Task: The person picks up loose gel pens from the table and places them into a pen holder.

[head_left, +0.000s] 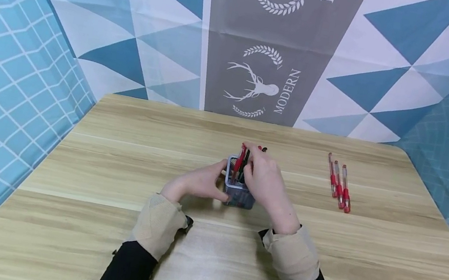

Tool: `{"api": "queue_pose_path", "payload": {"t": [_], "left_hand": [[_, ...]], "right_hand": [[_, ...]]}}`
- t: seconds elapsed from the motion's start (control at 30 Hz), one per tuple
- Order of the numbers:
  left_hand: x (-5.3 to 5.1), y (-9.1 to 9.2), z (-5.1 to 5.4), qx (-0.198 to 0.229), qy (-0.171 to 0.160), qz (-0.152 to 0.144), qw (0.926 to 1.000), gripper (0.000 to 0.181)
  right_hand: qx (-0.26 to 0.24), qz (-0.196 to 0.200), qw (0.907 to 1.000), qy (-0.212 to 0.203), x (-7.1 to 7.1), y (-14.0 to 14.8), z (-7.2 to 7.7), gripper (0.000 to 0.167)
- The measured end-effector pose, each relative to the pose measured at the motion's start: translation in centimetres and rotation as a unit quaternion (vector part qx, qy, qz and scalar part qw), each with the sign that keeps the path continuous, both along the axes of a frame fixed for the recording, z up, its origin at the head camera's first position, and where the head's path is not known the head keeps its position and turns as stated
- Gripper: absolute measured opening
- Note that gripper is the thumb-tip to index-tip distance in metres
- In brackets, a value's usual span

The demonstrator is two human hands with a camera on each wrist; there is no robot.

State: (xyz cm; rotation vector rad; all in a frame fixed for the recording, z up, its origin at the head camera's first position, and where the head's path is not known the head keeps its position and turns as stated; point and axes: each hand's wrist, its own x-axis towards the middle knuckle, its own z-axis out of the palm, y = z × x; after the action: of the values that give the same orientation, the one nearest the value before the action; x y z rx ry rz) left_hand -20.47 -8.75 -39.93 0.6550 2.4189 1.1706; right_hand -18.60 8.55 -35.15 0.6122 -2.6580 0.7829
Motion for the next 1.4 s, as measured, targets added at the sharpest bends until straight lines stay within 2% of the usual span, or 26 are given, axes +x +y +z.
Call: {"api": "queue_pose_path", "payload": {"t": [0.17, 0.3, 0.4, 0.6, 0.67, 0.83, 1.1, 1.3, 1.4], "left_hand": [[-0.1, -0.1, 0.0, 0.004, -0.002, -0.002, 1.0000, 0.082], [0.0, 0.0, 0.1, 0.001, -0.002, -0.001, 1.0000, 0.086], [-0.1, 0.0, 0.1, -0.004, -0.001, 0.001, 1.0000, 0.087], [-0.1, 0.1, 0.2, -0.018, 0.002, 0.007, 0.9998, 0.086], [-0.1, 0.2, 0.2, -0.016, 0.001, 0.006, 0.9999, 0.086], [-0.1, 0.1, 0.2, -0.012, 0.002, 0.006, 0.9999, 0.086], [-0.2, 0.1, 0.2, -0.009, -0.001, 0.001, 1.0000, 0.087], [-0.1, 0.2, 0.1, -0.006, -0.012, 0.004, 0.9999, 0.081], [-0.1, 0.1, 0.0, -0.005, -0.015, 0.005, 0.9999, 0.079]], "right_hand": [[-0.004, 0.002, 0.9999, -0.014, 0.0, 0.2, 0.3, 0.044], [-0.038, -0.009, 0.9989, -0.028, -0.1, 0.9, 0.7, 0.045], [-0.061, -0.031, 0.9967, -0.044, -0.2, 1.8, 1.3, 0.044], [-0.077, -0.083, 0.9914, -0.066, -0.7, 4.4, 2.2, 0.041], [-0.073, -0.096, 0.9897, -0.077, -0.8, 5.5, 2.4, 0.040], [-0.024, -0.121, 0.9871, -0.101, -1.0, 8.6, 2.5, 0.039], [0.035, -0.193, 0.9709, -0.138, -1.5, 13.4, 1.4, 0.041], [0.012, -0.183, 0.9642, -0.191, -1.7, 15.5, 0.4, 0.045], [0.007, -0.191, 0.9558, -0.224, -1.7, 16.3, 0.1, 0.049]]}}
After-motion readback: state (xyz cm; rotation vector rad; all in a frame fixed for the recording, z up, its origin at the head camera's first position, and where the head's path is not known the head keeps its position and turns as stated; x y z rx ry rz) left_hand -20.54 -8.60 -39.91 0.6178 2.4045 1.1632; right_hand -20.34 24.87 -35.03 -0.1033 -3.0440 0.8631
